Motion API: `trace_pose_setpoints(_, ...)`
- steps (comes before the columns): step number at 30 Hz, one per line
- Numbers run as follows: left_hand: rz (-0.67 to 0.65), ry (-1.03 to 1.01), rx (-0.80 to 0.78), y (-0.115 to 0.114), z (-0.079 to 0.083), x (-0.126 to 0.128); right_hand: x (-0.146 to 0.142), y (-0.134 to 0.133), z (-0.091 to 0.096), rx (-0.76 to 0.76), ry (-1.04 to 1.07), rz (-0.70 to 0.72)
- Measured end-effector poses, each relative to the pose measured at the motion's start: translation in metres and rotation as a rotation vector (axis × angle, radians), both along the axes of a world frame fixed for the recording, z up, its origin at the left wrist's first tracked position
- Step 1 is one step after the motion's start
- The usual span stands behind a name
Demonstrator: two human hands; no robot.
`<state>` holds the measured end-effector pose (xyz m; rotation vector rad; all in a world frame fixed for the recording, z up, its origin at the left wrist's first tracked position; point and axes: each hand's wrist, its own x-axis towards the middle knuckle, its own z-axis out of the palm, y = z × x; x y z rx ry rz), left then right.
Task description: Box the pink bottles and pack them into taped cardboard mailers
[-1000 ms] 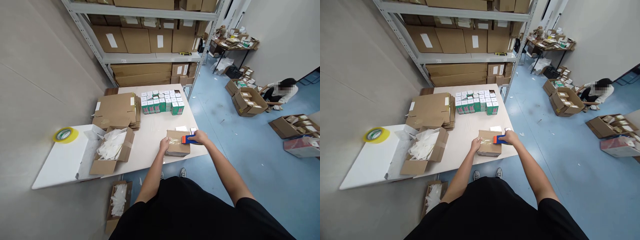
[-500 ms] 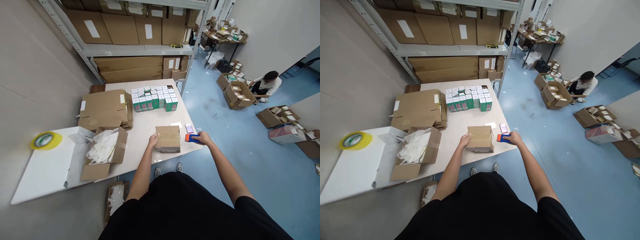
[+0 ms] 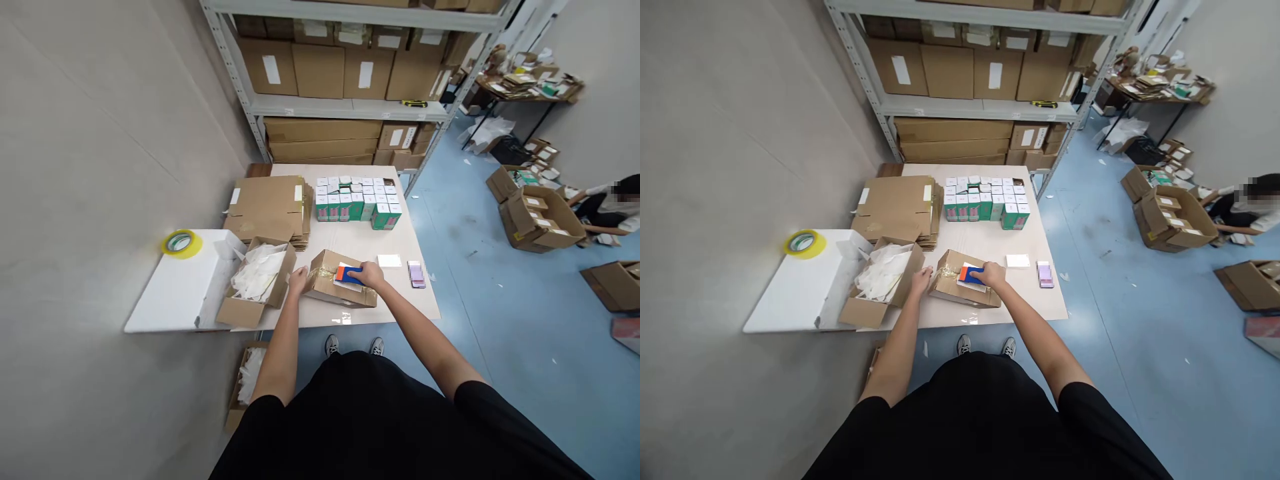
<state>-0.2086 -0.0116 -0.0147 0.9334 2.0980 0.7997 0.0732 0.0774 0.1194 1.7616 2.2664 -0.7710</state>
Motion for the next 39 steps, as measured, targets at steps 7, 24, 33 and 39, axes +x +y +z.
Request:
trace_pose_setpoints(7, -0.132, -0.045, -0.103, 0.003, 0.003, 0.012, -0.063, -0.008, -0.014, -0.098, -0.043, 0.067)
trace_pose_setpoints(24, -0.201, 0.069, -0.216, 0.042, -0.014, 0.169, 0.089, 0.015, -0.027, -0.037, -0.154, -0.057)
trace_pose_setpoints(33, -0.201, 0.023, -0.204, 0.049, -0.019, 0.166, 0.256, 0.031, -0.002, -0.063, -0.251, -0.210)
trace_pose_setpoints(39, -0.208, 0.025, -0.189, 0.053, -0.026, 0.160, 0.301, 0.023, -0.004, -0.083, -0.216, -0.304)
